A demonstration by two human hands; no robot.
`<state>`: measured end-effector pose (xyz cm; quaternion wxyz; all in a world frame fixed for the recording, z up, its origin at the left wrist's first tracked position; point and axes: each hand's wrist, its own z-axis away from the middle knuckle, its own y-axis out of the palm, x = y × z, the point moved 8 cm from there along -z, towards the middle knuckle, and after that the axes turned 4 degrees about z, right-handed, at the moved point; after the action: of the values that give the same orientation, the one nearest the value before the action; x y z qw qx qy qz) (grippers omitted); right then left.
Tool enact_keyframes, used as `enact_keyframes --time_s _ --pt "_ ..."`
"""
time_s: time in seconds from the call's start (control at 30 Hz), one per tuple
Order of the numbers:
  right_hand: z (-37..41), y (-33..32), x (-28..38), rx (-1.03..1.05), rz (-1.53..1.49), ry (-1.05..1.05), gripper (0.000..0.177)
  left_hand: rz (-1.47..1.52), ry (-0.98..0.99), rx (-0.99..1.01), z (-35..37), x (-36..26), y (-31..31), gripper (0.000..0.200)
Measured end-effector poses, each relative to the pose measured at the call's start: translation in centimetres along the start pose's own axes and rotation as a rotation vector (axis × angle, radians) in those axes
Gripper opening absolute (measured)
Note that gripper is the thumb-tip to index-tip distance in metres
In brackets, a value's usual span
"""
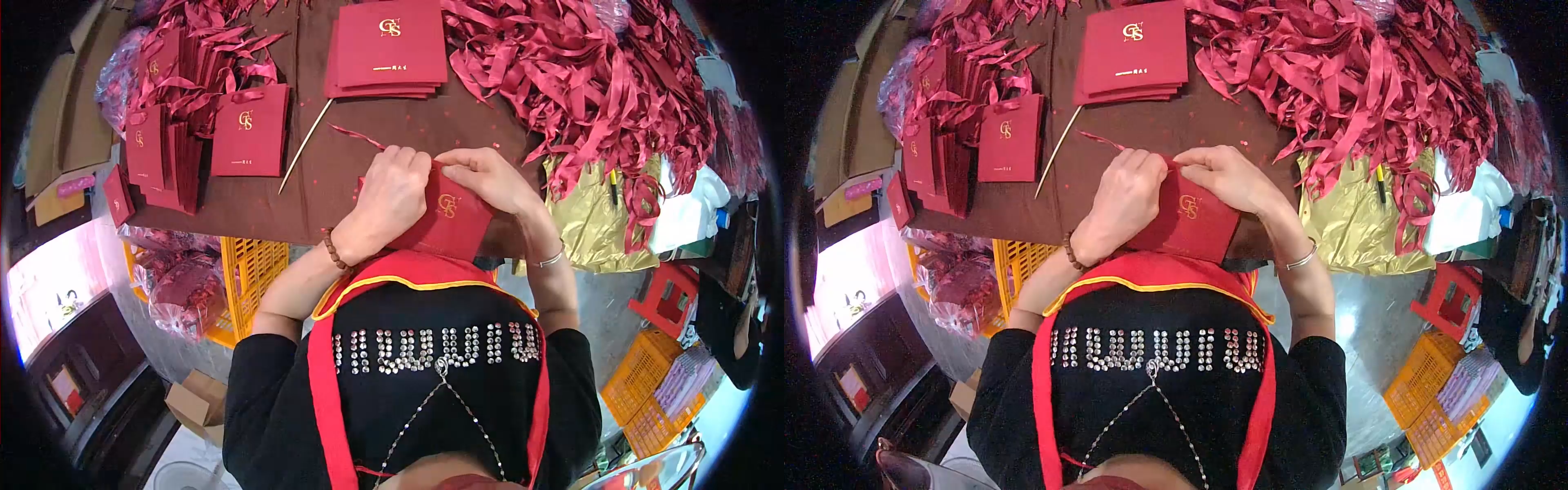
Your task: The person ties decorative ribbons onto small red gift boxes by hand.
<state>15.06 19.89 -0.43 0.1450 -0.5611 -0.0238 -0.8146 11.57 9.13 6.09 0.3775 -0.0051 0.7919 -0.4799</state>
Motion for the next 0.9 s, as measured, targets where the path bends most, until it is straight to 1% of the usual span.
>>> enact_keyframes --time_s 0.07,0.13,0.17,0.2,0.23,0.27,0.3,0.33,0.37,0.4,0.43,0.47,0.53,0.57,0.63,0.67,0.7,0.73,0.77,0.83,0.87,0.9 --pt "0.1 0.1 0.3 -0.006 0.014 -0.026 0.028 -0.187 0.053 0.057 -0.1 -1.1 0.3 0.014" --pt "0.3 0.0 0.7 -0.025 0.109 -0.019 0.027 -0.228 0.061 0.067 -0.2 -1.5 0.6 0.015" --pt "0.4 0.0 0.9 -0.025 0.109 -0.021 0.027 -0.268 0.069 0.078 -0.2 -1.6 0.9 0.015" --pt "0.5 -0.1 1.7 -0.065 0.157 -0.071 0.028 -0.269 0.071 0.078 -0.2 -1.7 1.0 0.015" --pt "0.7 -0.3 2.2 -0.104 0.206 -0.121 0.029 -0.249 0.076 0.043 -0.2 -1.8 1.0 0.015" --pt "0.8 -0.4 2.1 -0.106 0.206 -0.121 0.029 -0.228 0.082 0.009 -0.1 -1.8 0.9 0.014" --pt "0.9 -0.4 1.5 -0.097 0.145 -0.073 0.029 -0.228 0.084 0.009 0.0 -1.6 1.1 0.014" --pt "0.8 -0.4 0.9 -0.087 0.085 -0.027 0.029 -0.120 0.074 -0.025 0.1 -1.1 1.0 0.014" --pt "0.8 -0.3 0.7 -0.087 0.085 -0.027 0.029 -0.012 0.063 -0.056 0.2 -0.8 0.7 0.013" --pt "0.7 -0.3 0.9 -0.105 0.071 -0.076 0.029 0.058 0.047 -0.054 0.1 -0.8 0.4 0.011" --pt "0.7 -0.4 1.2 -0.124 0.059 -0.127 0.028 0.056 0.047 -0.055 -0.1 -0.8 0.2 0.011" --pt "0.7 -0.4 1.5 -0.120 0.059 -0.129 0.028 0.018 0.069 -0.039 -0.2 -1.1 0.1 0.009" --pt "0.6 -0.2 1.7 -0.077 0.152 -0.044 0.026 -0.025 0.089 -0.025 -0.3 -1.3 -0.2 0.008" --pt "0.8 -0.2 2.1 -0.075 0.153 -0.048 0.026 -0.063 0.072 -0.001 -0.3 -1.3 -0.3 0.008" --pt "1.1 -0.3 2.2 -0.083 0.129 0.011 0.021 -0.100 0.054 0.021 -0.7 -0.8 -0.6 0.009" --pt "1.2 -0.2 2.5 -0.081 0.129 0.013 0.021 -0.010 0.033 -0.035 -1.2 0.0 -1.3 0.008" --pt "1.4 -0.2 3.2 -0.105 0.180 -0.043 0.020 0.081 0.011 -0.090 -1.6 1.0 -2.0 0.008" --pt "1.5 -0.2 3.9 -0.130 0.232 -0.100 0.019 0.160 -0.050 -0.021 -2.1 2.0 -2.0 0.011" --pt "1.4 0.1 3.8 -0.130 0.233 -0.099 0.019 0.160 -0.049 -0.021 -2.6 2.9 -2.1 0.011" --pt "1.5 0.3 4.5 -0.177 0.280 -0.206 0.017 0.484 -0.238 0.404 -2.7 5.6 1.8 0.014" --pt "1.6 0.4 4.6 -0.179 0.280 -0.207 0.017 0.662 -0.342 0.473 -2.4 6.9 3.1 0.015" --pt "1.7 0.4 4.8 -0.181 0.304 -0.213 0.017 0.661 -0.339 0.474 -2.8 6.9 2.8 0.015"
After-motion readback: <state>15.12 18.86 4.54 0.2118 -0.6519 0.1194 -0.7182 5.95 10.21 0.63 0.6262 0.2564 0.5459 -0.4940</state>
